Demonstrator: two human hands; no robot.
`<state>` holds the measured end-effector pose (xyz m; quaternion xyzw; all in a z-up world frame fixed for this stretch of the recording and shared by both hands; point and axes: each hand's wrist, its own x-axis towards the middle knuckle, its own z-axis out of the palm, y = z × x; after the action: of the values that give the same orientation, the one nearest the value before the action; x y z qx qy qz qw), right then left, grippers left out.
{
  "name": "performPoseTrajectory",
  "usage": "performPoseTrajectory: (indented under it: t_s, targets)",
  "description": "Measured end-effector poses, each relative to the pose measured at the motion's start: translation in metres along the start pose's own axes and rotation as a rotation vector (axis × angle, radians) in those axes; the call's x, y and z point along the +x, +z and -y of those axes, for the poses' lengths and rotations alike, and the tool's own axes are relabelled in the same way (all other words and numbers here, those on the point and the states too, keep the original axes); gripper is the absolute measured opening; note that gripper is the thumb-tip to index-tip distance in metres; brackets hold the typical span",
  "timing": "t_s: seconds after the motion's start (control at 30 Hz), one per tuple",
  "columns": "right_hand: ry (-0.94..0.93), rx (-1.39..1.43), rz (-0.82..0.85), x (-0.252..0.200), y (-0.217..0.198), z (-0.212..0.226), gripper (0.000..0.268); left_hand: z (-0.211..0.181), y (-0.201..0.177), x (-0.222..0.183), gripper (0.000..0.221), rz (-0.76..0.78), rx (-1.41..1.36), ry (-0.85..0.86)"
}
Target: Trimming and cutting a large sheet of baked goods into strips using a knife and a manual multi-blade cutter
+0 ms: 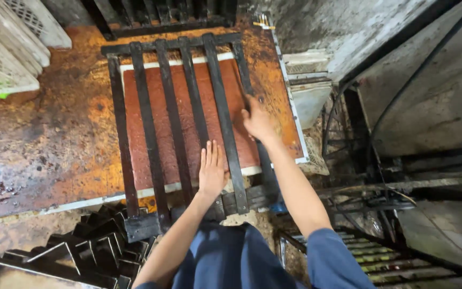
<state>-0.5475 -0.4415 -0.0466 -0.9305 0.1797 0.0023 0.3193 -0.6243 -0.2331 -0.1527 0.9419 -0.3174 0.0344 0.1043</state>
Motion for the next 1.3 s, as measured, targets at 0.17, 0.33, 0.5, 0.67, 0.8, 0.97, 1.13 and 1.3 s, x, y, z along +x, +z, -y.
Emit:
performPoseTrajectory:
  t_s: [0.17,0.33,0.5,0.67,0.8,0.97,1.13,1.3]
  targets:
    - [0.043,0.000,0.153,0.044,0.005,0.057,0.049,0.004,0.003,-0.001,0.107,-0.086,-0.057,0.029]
    - [0.056,-0.090,0.183,0.076,0.023,0.061,0.048,0.008,0.009,-0.001,0.104,-0.099,-0.127,0.038]
    - [0.180,-0.131,0.304,0.066,0.019,0.070,0.063,0.012,0.008,0.003,0.105,-0.115,-0.142,0.036]
    - [0.176,-0.117,0.314,0.078,0.028,0.063,0.063,0.089,0.056,0.086,0.064,0.008,-0.126,-0.071]
    - [0.160,-0.094,0.245,0.077,0.035,0.056,0.063,0.137,0.051,0.232,0.068,-0.065,0.008,-0.027]
    - [0.197,-0.055,0.240,0.087,0.051,0.038,0.063,0.143,0.058,0.291,0.059,0.203,0.131,-0.072]
    - [0.282,-0.038,0.247,0.098,0.062,0.043,0.062,0.150,0.080,0.290,0.060,0.191,0.124,-0.047]
    - [0.357,-0.051,0.294,0.105,0.073,0.030,0.063,0.146,0.076,0.299,0.061,0.239,0.136,-0.073]
